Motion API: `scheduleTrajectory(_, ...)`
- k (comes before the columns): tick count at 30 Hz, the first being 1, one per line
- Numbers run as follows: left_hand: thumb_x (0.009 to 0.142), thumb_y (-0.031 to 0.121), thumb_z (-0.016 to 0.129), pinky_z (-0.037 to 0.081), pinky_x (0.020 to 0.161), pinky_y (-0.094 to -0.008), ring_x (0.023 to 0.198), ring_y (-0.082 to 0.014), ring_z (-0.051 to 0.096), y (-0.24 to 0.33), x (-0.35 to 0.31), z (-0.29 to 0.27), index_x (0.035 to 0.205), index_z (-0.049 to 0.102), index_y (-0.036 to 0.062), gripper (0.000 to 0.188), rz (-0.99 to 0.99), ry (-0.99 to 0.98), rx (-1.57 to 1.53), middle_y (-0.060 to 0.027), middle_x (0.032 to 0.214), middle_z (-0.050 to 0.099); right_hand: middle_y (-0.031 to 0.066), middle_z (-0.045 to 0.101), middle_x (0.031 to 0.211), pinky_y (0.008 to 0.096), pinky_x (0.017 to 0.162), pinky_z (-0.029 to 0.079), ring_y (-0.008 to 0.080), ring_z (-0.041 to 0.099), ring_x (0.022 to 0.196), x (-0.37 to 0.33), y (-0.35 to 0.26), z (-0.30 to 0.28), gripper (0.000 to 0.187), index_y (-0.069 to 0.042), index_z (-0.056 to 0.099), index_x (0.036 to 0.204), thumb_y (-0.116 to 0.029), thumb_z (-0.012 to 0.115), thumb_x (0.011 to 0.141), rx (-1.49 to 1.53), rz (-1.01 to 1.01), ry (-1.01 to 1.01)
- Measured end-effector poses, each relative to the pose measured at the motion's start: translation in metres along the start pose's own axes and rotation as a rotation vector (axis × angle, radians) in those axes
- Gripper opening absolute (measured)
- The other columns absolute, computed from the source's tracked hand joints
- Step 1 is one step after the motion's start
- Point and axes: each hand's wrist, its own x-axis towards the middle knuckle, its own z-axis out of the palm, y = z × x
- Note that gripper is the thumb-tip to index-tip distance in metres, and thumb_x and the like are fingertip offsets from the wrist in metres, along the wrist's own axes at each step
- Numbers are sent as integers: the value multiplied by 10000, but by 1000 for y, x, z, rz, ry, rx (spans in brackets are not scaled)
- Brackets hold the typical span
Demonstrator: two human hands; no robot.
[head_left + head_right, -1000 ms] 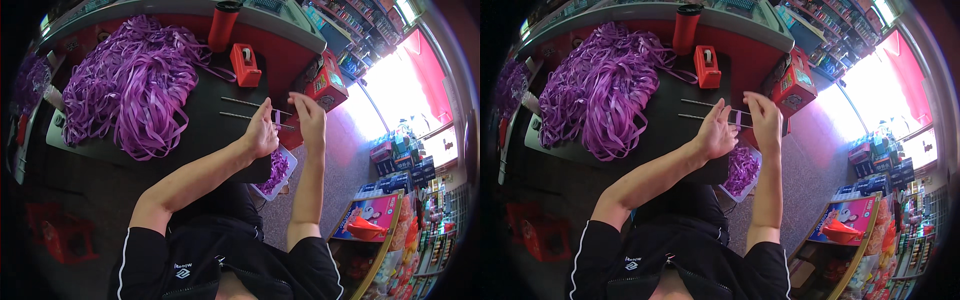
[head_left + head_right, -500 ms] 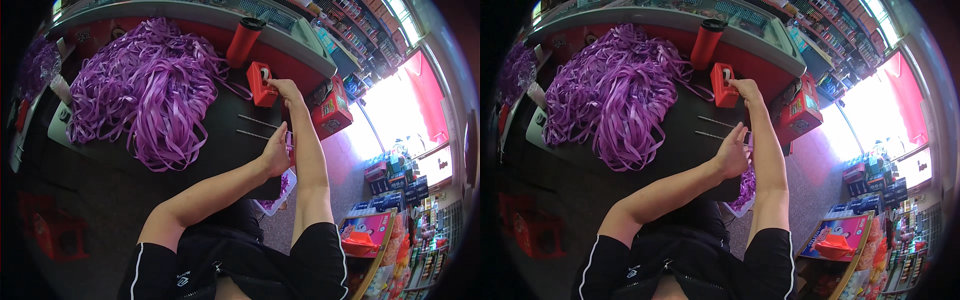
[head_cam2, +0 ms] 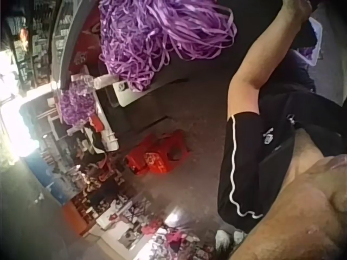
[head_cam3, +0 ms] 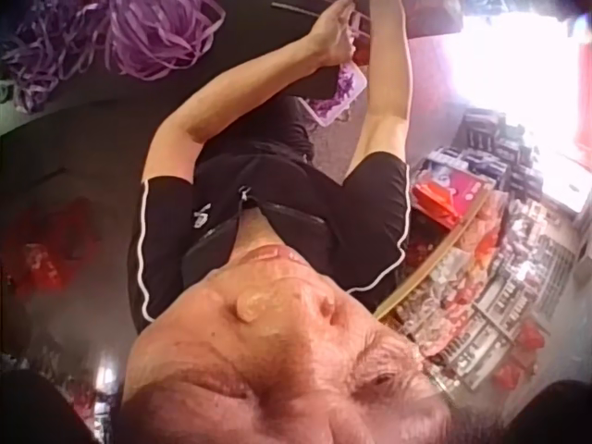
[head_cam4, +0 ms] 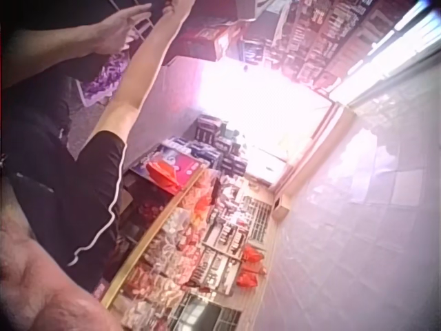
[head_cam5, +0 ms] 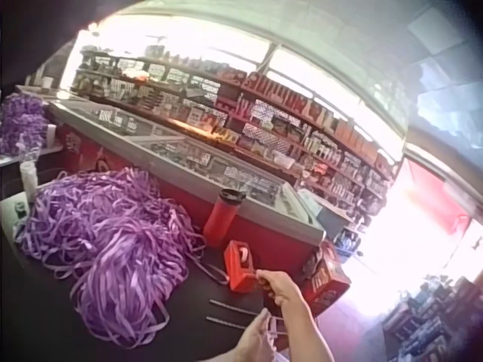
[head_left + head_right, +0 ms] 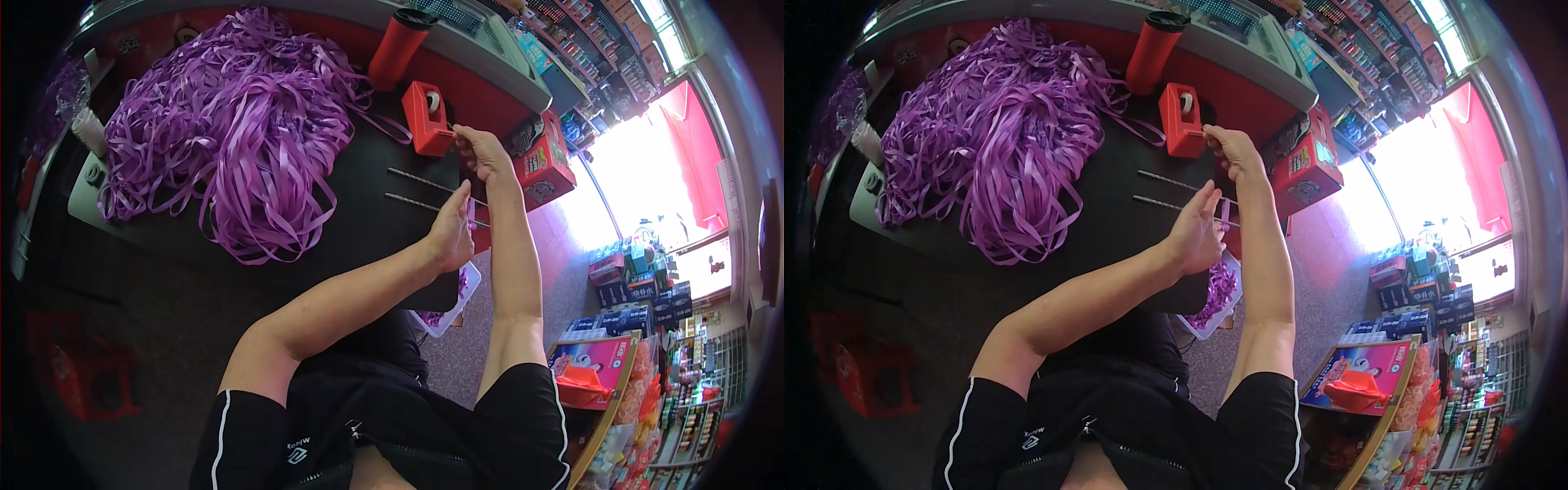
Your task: Measuring and cutting purple ribbons using metal rods as a length guide.
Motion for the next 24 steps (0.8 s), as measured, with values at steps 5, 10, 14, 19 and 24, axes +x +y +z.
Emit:
scheduleTrajectory(5,833,713,412,41,1086,-437,1278,-288,212,1,-1,2,1511,-31,275,920,-3,24,21,-192,1323,279,-103,516,627,229,474,217,28,380,532,-4,12,3,205,-183,646,720,-365,692,802,62,-25,-40)
scheduleTrajectory(10,856,673,428,224,937,-380,923,-165,403,5,-6,9,1513,77,281,842,11,20,24,-53,972,448,-96,504,620,223,461,210,29,381,532,-6,21,5,223,-167,642,718,-365,684,811,105,-50,-57)
scheduleTrajectory(14,884,622,443,260,888,-362,746,-123,417,5,-6,10,1489,167,293,743,12,45,-48,18,784,455,-81,513,625,224,460,221,28,388,539,-5,27,8,224,-152,644,717,-349,680,817,98,-49,-42)
scheduleTrajectory(19,905,586,448,311,813,-315,688,-120,419,5,-3,8,1369,354,298,554,-24,83,-155,35,753,461,-33,567,661,224,528,315,47,445,586,-2,34,16,245,-83,666,752,-308,648,847,25,-197,-12)
scheduleTrajectory(24,931,556,430,354,749,-307,693,-116,421,3,0,6,1315,408,281,473,-15,76,-201,44,816,493,18,609,724,250,641,398,98,524,690,19,51,8,286,9,665,798,-264,615,865,-84,-394,-23)
